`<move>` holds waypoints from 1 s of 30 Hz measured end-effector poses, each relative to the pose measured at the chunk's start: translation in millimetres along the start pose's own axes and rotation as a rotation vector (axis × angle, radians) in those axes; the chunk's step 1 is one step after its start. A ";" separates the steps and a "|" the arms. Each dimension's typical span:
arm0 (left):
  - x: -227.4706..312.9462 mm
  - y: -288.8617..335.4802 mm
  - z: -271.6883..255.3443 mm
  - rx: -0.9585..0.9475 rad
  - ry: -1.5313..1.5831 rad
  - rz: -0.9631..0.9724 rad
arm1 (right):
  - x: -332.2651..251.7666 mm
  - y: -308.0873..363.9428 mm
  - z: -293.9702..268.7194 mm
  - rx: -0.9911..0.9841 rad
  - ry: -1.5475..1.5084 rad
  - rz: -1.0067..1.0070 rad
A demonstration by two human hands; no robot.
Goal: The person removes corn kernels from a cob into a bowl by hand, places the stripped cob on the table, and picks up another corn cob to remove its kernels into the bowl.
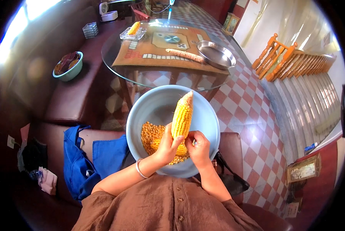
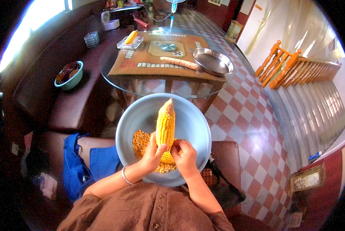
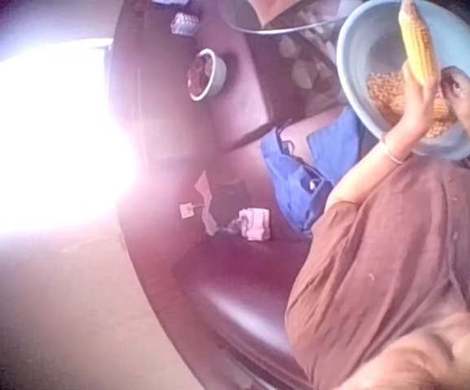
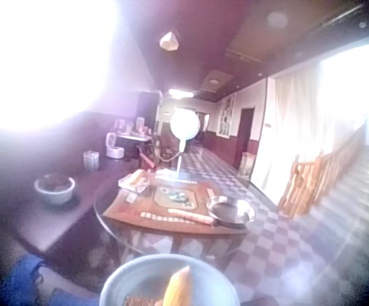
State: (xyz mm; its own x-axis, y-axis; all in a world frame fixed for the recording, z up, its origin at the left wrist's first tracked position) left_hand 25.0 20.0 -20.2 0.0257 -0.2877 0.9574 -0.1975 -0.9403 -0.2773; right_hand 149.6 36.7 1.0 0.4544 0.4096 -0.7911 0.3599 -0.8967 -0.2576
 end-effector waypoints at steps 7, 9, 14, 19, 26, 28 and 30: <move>6.8 2.2 0.5 -0.028 -0.055 0.042 | 51.2 6.3 30.1 -0.110 -0.927 0.274; 8.9 2.1 3.5 -0.090 -0.114 0.084 | 54.2 8.0 29.4 -0.236 -0.917 0.266; -19.3 3.6 -6.6 0.008 0.386 -0.093 | 44.0 15.0 43.5 -0.652 -0.749 0.285; -35.4 10.7 21.9 -0.045 1.054 -0.413 | 39.0 -7.3 38.1 -0.376 -1.131 0.228; -29.7 1.6 4.3 -0.174 0.167 -0.318 | 43.4 -13.4 58.0 -0.253 -1.370 0.218; -17.7 -1.8 16.1 -0.288 0.112 -0.217 | 52.8 -6.6 59.0 -0.222 -1.437 0.267; -6.8 0.0 13.4 -0.254 -0.153 -0.187 | 53.4 -5.0 56.2 -0.161 -1.376 0.241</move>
State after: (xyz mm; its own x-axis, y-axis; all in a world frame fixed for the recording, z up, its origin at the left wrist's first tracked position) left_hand 37.9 19.5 -27.8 0.2272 -0.1573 0.9611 -0.4128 -0.9094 -0.0512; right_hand 126.3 53.6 -71.2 -0.5993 -0.3229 -0.7326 0.5189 -0.8535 -0.0483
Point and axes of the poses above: each hand's wrist, its own y-axis away from the middle knuckle, its own z-axis out of the palm, x = y × z, the point moved 8 cm from there along -y, towards the middle knuckle, and after that the axes turned 15 degrees about -x, right-handed, at the moved point
